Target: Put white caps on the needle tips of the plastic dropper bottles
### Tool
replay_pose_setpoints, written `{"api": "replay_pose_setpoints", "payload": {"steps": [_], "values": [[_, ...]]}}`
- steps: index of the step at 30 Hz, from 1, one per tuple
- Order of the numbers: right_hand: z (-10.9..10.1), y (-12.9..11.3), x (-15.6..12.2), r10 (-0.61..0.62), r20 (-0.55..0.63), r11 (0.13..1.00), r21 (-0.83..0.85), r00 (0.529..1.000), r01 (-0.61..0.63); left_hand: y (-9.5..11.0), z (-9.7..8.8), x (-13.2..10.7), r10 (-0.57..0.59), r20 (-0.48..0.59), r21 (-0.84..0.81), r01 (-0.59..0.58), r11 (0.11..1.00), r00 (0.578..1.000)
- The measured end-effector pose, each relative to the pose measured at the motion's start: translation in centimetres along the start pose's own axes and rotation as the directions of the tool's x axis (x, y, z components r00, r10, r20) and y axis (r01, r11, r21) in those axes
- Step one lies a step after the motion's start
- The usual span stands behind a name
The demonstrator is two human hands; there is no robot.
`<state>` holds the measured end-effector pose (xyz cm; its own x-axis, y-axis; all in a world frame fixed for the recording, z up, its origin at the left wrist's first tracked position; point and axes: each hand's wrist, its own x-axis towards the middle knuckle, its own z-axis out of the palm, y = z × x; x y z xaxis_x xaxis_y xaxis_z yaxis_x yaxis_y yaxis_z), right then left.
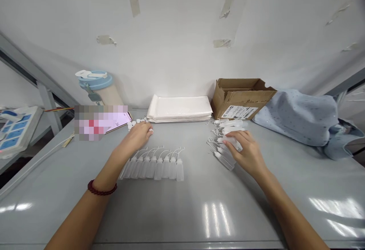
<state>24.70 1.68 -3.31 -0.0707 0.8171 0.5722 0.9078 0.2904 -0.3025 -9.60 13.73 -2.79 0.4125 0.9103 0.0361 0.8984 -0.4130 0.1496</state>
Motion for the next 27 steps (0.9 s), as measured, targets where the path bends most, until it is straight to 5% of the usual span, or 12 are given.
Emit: {"api": "replay_pose_setpoints", "payload": {"steps": [7, 14, 21, 24, 27], "values": [[0.0, -0.4, -0.4, -0.03, 0.073, 0.997, -0.073, 0.997, 0.036, 1.0, -0.8, -1.4, -0.049, -0.03, -0.08, 0.047, 0.996, 0.998], [-0.5, -1.3, -0.4, -0.012, 0.182, 0.995, -0.09, 0.983, 0.029, 2.2, -1.6, -2.7, -0.092, -0.179, -0.167, 0.062, 0.984, 0.979], [-0.3, -4.5, -0.2, -0.051, 0.057, 0.994, 0.098, 0.997, 0.045, 3.1, -1.7, -3.4, -0.129, -0.361, -0.375, -0.017, 0.927, 0.924], [0.2, -7.5, 0.0, -0.163, 0.228, 0.965, 0.239, 0.96, 0.108, 3.6, -1.6, -3.5, -0.144, -0.365, -0.443, -0.035, 0.896, 0.92], [1.0, -10.0, 0.2, -0.262, 0.454, 0.953, 0.259, 0.852, 0.155, 4.1, -1.5, -3.5, -0.13, -0.344, -0.464, -0.048, 0.884, 0.93]]}}
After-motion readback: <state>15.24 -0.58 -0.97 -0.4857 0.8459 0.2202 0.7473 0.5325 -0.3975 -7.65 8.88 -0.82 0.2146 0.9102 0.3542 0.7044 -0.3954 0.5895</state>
